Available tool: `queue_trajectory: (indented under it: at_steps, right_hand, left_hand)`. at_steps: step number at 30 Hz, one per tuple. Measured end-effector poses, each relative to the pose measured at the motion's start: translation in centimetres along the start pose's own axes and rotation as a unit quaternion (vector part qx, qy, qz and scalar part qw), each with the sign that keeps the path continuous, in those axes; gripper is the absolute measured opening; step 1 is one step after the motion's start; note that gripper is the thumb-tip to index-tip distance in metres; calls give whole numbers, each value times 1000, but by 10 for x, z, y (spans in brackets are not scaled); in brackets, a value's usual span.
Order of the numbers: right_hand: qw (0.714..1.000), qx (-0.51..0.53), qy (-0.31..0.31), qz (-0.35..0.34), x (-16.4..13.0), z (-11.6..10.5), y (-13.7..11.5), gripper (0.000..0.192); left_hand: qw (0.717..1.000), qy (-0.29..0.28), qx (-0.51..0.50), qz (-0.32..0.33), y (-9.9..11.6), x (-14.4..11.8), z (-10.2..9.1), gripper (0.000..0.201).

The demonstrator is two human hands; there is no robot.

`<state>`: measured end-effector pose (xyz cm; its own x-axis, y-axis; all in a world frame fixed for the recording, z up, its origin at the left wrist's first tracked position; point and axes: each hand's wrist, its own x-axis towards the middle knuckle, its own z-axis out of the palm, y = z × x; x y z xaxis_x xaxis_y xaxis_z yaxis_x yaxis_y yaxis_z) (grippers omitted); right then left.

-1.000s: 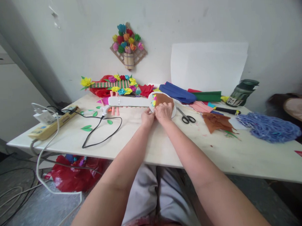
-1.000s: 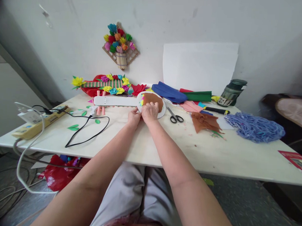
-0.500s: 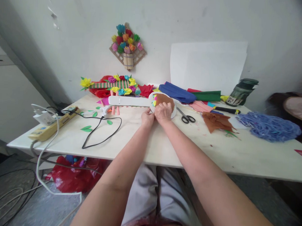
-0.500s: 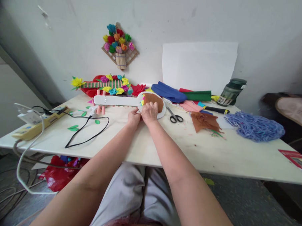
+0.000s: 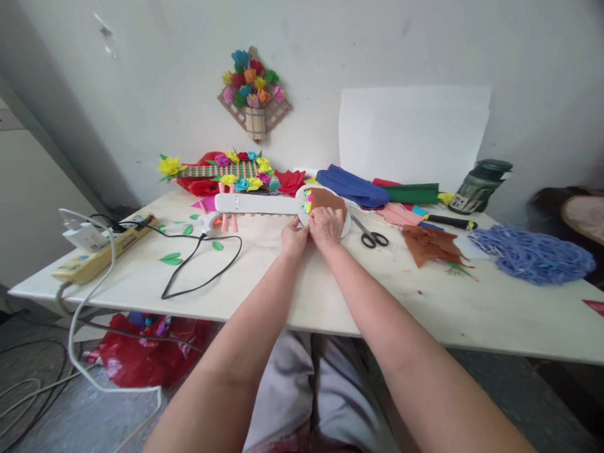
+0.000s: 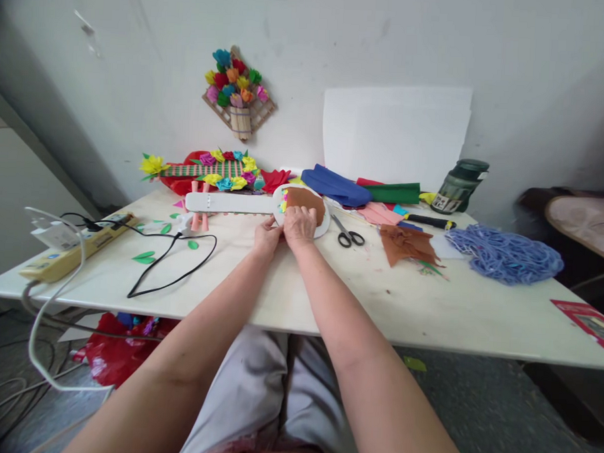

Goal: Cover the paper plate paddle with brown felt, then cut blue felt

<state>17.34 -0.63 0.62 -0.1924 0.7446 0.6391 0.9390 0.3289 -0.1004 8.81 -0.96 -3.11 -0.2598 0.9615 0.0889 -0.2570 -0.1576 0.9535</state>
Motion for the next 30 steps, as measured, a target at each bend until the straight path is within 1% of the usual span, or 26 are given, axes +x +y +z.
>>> queue_trajectory:
  at_steps: [4, 6, 11, 14, 17, 24, 30]
  right_hand:
    - [999, 31, -12, -39, -1, 2, 8, 26]
    - [997, 60, -13, -48, -3, 2, 12, 25]
    - [994, 109, -2, -23, -7, 0, 20, 25]
    - [996, 92, 6, -15, -9, 0, 21, 22]
    - [998, 64, 0, -22, -10, 0, 20, 21]
    - [999, 25, -4, -42, -11, -2, 17, 21]
    - [999, -5, -1, -51, -11, -4, 7, 24]
  left_hand:
    - [1000, 23, 9, -2, 1, 3, -3, 40]
    - [1000, 22, -1, -12, 5, 1, -3, 41]
    - [998, 0, -38, -54, 15, -6, -2, 44]
    - [997, 8, -39, -61, 17, -8, -1, 43]
    - [998, 10, -37, -58, 16, -8, -1, 42]
    - [998, -9, -39, -38, 13, -7, -3, 44]
    - [1000, 13, -23, -13, 12, -6, -2, 41]
